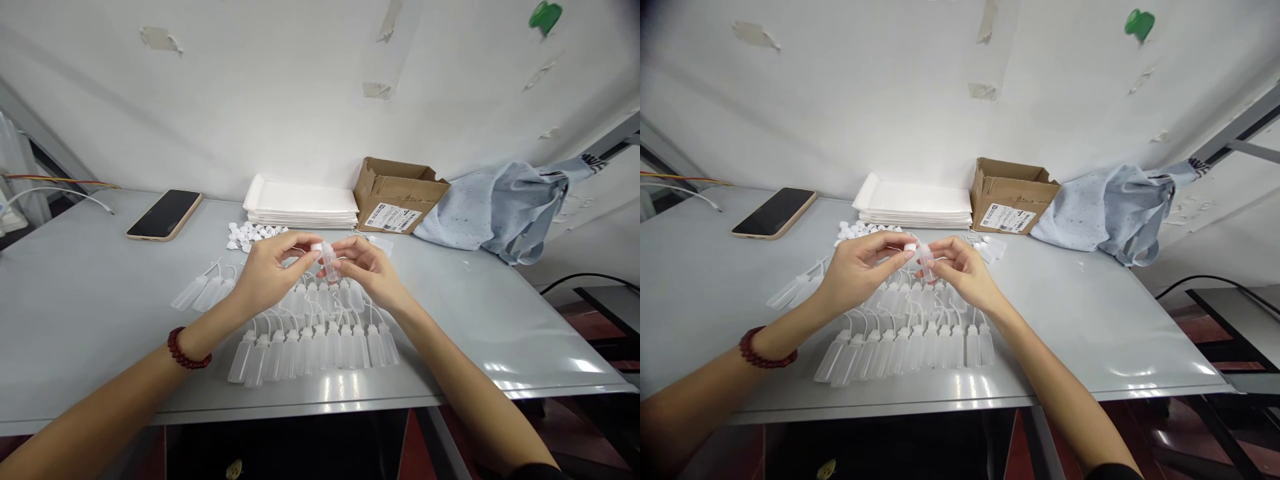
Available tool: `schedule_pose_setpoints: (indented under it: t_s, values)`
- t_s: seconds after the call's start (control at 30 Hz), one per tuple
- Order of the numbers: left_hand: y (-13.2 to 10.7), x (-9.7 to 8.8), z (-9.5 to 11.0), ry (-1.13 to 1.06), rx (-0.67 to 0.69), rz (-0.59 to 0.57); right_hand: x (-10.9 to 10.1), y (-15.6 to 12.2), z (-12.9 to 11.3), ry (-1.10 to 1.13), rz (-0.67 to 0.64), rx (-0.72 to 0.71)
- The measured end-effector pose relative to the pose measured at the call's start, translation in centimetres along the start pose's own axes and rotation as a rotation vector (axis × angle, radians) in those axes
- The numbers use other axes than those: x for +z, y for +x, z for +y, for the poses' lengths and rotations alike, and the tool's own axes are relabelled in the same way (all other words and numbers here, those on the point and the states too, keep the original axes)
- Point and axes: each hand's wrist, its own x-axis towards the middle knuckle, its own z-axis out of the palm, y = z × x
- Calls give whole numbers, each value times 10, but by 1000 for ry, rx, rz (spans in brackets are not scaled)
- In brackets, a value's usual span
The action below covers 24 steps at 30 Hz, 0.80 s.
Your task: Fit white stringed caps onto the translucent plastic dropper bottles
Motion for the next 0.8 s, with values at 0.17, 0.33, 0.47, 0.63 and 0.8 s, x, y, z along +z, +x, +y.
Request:
schedule_pose_setpoints:
  t_s: [0.17,0.33,0.47,0.63,0.8]
  values:
    - [0,0,1,-13,-25,-9,-3,0,2,57,-53,49]
    - [0,1,-4,-45,-74,40,-3,0,1,171,-119,108]
    - [-1,3,-5,-83,-124,41,-3,1,1,226,-163,120]
    - [-1,4,-3,-150,-166,44,-3,1,3,230,-199,149]
    - [-1,1,1,-183,-201,30,-3,0,4,225,-194,135]
